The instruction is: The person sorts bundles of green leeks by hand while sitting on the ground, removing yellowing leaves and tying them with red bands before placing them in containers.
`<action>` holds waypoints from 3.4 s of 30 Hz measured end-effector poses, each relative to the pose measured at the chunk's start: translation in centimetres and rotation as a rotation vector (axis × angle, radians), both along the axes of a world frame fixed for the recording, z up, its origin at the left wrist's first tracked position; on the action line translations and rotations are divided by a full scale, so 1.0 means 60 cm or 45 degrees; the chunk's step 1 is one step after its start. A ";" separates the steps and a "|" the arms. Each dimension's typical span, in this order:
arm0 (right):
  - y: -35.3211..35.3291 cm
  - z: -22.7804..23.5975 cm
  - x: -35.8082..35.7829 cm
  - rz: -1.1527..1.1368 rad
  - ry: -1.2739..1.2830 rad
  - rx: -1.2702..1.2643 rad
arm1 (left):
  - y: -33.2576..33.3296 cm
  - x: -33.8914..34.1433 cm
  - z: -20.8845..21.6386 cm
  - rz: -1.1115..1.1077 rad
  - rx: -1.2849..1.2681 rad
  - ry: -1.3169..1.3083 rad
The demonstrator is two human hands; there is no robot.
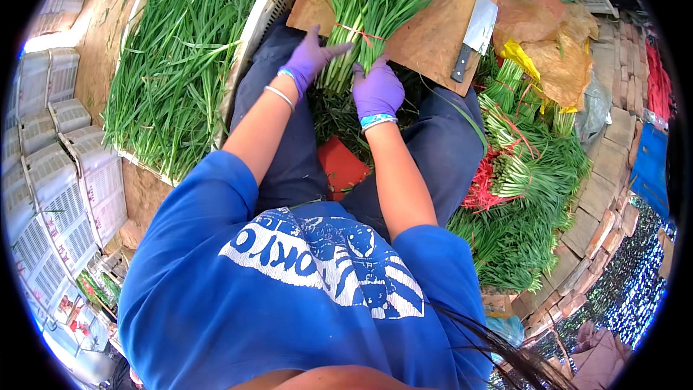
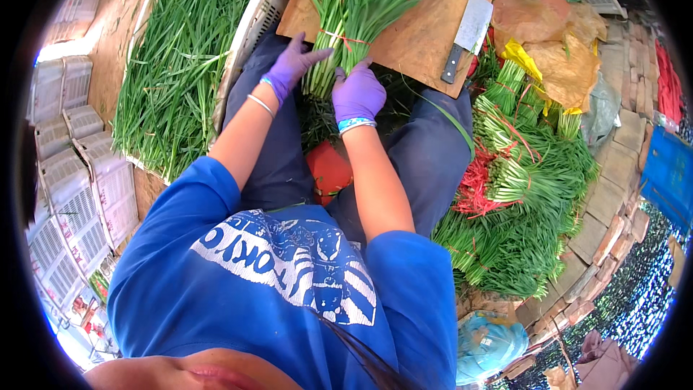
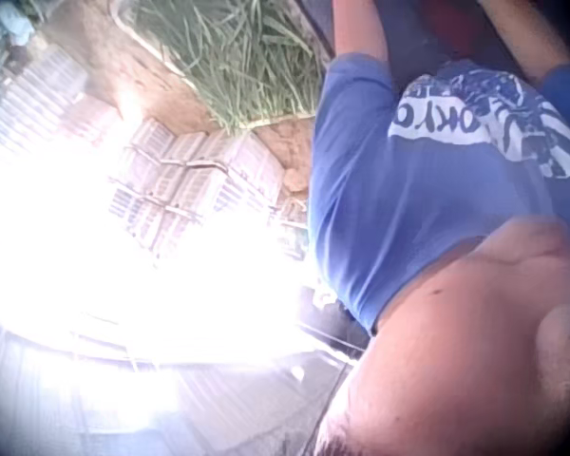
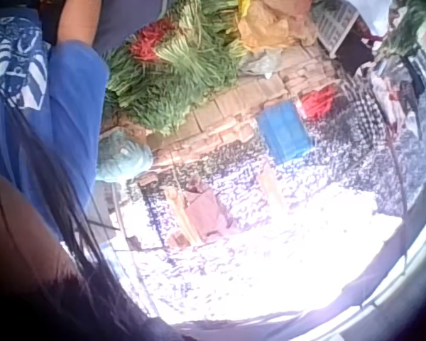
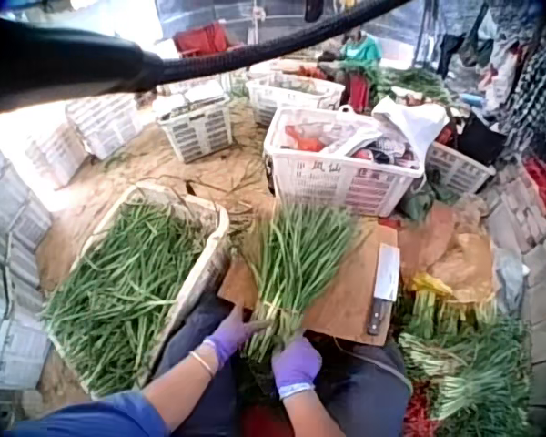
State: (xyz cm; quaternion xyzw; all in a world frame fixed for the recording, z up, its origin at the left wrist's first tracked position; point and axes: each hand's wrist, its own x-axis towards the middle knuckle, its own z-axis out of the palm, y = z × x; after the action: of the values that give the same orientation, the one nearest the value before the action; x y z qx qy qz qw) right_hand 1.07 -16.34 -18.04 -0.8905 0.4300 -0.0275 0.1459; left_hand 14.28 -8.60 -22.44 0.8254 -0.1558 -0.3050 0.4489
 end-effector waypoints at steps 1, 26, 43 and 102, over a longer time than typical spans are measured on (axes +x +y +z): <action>-0.008 0.002 -0.001 0.000 0.054 0.040 | 0.002 -0.021 0.006 -0.059 -0.081 0.099; -0.003 0.314 -0.278 0.989 -0.651 1.880 | -0.032 -0.082 0.108 -0.443 0.273 -0.477; 0.010 0.139 -0.124 -0.704 -1.410 1.672 | 0.019 -0.111 0.131 -0.814 0.534 -0.178; -0.003 0.232 -0.334 0.581 -2.233 2.435 | 0.075 -0.192 0.168 -0.407 -0.026 -0.576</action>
State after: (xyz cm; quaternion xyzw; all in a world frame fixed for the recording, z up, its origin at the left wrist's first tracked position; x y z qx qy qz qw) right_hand -18.99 -16.54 -4.09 -0.1751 -0.1161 -0.2541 0.9441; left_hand 2.77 -4.10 -12.37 0.8329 -0.3836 -0.1783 0.3570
